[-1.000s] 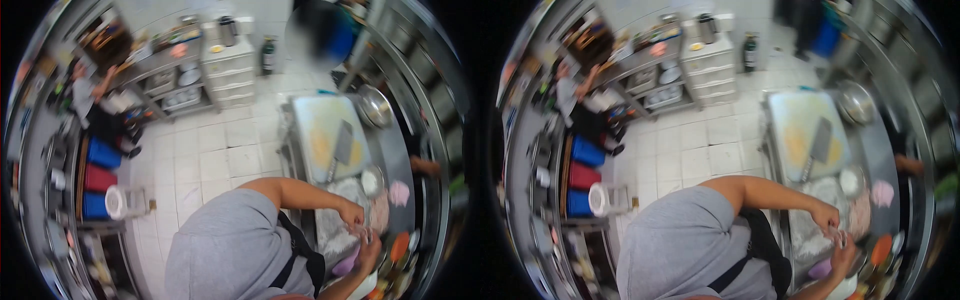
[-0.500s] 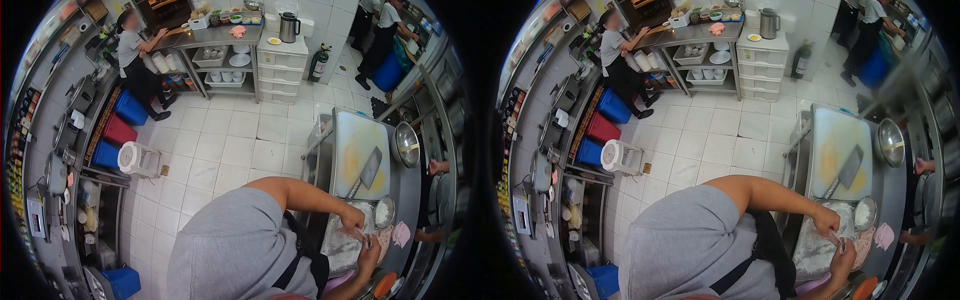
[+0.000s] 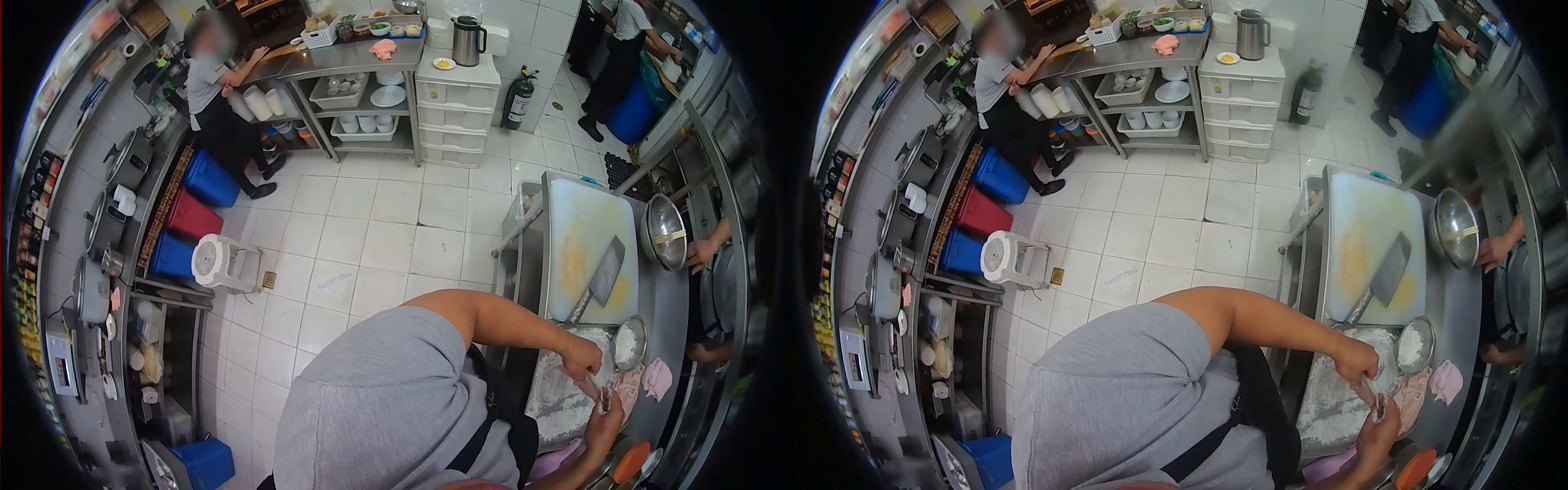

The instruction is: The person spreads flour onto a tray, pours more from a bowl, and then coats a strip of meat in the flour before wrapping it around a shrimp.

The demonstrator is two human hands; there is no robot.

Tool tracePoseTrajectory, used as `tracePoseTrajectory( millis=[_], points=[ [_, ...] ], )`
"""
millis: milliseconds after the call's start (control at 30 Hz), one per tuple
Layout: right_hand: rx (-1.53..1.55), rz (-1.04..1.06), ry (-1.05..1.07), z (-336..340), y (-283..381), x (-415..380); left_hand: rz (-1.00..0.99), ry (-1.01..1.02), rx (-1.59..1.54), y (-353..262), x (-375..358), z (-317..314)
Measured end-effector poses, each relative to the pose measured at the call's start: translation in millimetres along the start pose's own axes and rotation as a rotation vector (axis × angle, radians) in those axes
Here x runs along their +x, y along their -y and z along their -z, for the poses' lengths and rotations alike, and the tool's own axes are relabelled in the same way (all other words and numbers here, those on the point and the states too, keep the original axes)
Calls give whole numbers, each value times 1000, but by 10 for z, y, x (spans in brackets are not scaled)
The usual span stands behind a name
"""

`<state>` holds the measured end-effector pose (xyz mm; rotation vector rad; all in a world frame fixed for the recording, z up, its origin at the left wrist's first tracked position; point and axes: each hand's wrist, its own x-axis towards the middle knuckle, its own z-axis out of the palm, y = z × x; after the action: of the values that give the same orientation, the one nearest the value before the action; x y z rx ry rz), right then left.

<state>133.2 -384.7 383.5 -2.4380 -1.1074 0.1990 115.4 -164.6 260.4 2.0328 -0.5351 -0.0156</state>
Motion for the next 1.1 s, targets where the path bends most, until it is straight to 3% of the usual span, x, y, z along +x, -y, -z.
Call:
tracePoseTrajectory(
  millis=[67, 133, 167, 267, 300, 333, 367, 400, 433, 500, 567, 733, 867, 1100],
  points=[
    [-22, 0, -30, 11, -19, 1, -26, -35, 24, 20, 32, -11],
    [-82, -128, 43, 130, 69, 47, -27, -85, 76, 72, 175, -61],
    [-146, -4, -1, 129, -24, 71, -16, -81, 89, 169, 312, -114],
    [-292, 82, -105, 164, -330, 41, -282, -339, 140, 480, 692, -206],
    [-324, 104, -148, 217, -489, -31, -167, -300, 107, 171, 740, -27],
    [-273, -2, -91, 403, -236, -8, -232, -314, 87, -54, 762, 128],
    [-363, 33, -141, 462, -267, -89, -239, -370, 92, 9, 951, 56],
    [-334, -27, -126, 548, -94, -94, -202, -367, 116, -96, 1010, 119],
    [-291, 44, -286, 607, 222, -107, -200, -342, 120, -211, 1057, 189],
    [-317, 32, -383, 395, 96, -179, -290, -327, 205, -264, 1107, 156],
    [-245, -162, -302, 95, -50, -251, -336, -281, 250, -162, 1084, -7],
    [-161, -263, -285, -96, -103, -562, -198, -23, 202, 0, 860, -331],
    [-201, -351, -298, -49, -127, -670, -81, 20, 170, -4, 897, -424],
    [-320, -296, -454, 212, -75, -552, -146, -79, 142, -119, 1342, -213]
  ],
)
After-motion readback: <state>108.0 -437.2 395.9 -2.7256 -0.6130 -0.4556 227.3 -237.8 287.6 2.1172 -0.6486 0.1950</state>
